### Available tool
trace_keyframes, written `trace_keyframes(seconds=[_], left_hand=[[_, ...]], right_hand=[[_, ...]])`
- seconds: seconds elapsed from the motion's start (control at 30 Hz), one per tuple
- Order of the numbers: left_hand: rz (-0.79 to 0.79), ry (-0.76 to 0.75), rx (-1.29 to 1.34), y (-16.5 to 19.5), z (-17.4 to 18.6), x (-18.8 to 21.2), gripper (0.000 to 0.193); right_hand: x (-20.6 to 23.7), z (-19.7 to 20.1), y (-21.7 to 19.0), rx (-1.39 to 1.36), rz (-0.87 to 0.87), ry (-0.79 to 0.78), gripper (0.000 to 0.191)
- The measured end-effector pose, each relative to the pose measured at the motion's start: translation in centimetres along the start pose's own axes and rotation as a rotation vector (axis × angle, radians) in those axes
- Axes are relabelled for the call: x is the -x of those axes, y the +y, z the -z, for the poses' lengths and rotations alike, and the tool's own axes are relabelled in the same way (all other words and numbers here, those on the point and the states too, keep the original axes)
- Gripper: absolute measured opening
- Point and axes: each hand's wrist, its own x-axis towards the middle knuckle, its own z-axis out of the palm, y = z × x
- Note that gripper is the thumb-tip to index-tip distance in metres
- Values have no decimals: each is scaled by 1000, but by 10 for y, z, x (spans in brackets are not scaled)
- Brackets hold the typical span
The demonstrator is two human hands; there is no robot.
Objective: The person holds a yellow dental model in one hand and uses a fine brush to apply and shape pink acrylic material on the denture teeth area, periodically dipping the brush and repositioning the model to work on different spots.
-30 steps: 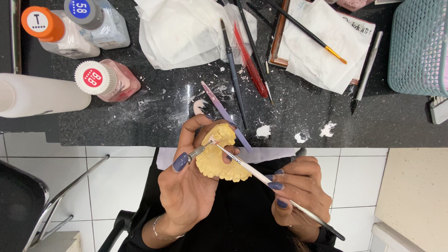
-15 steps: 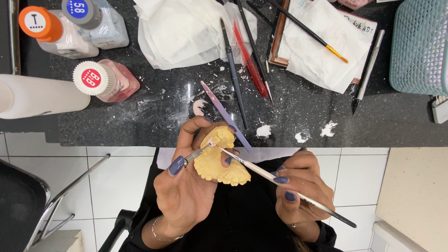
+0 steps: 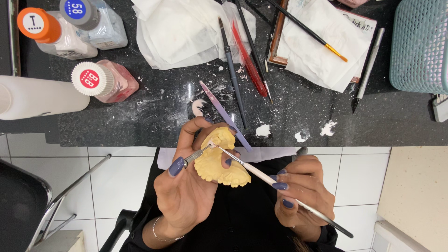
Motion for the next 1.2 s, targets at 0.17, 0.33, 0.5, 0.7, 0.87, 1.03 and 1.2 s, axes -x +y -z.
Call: trace_keyframes(seconds=[0.17, 0.33, 0.5, 0.7, 0.87, 1.03, 1.2], left_hand=[[3, -2, -7, 0, -1, 0, 85], [2, -9, -2, 0, -1, 0, 84], [7, -1, -5, 0, 0, 1, 84], [4, 8, -10, 0, 0, -2, 84], [-16, -3, 4, 1, 2, -3, 85], [-38, 14, -13, 2, 8, -8, 85], [-67, 14, -14, 3, 14, -11, 79]], right_hand=[[1, 3, -4, 64, -13, -56, 21], [0, 7, -7, 88, 12, -104, 21], [0, 7, -6, 108, 36, -109, 20], [1, 6, -7, 154, 20, -139, 20], [-17, -7, 9, 0, 209, 231, 16], [-97, 12, 41, 190, 369, 171, 16], [-186, 18, 68, 560, 482, -177, 7]])
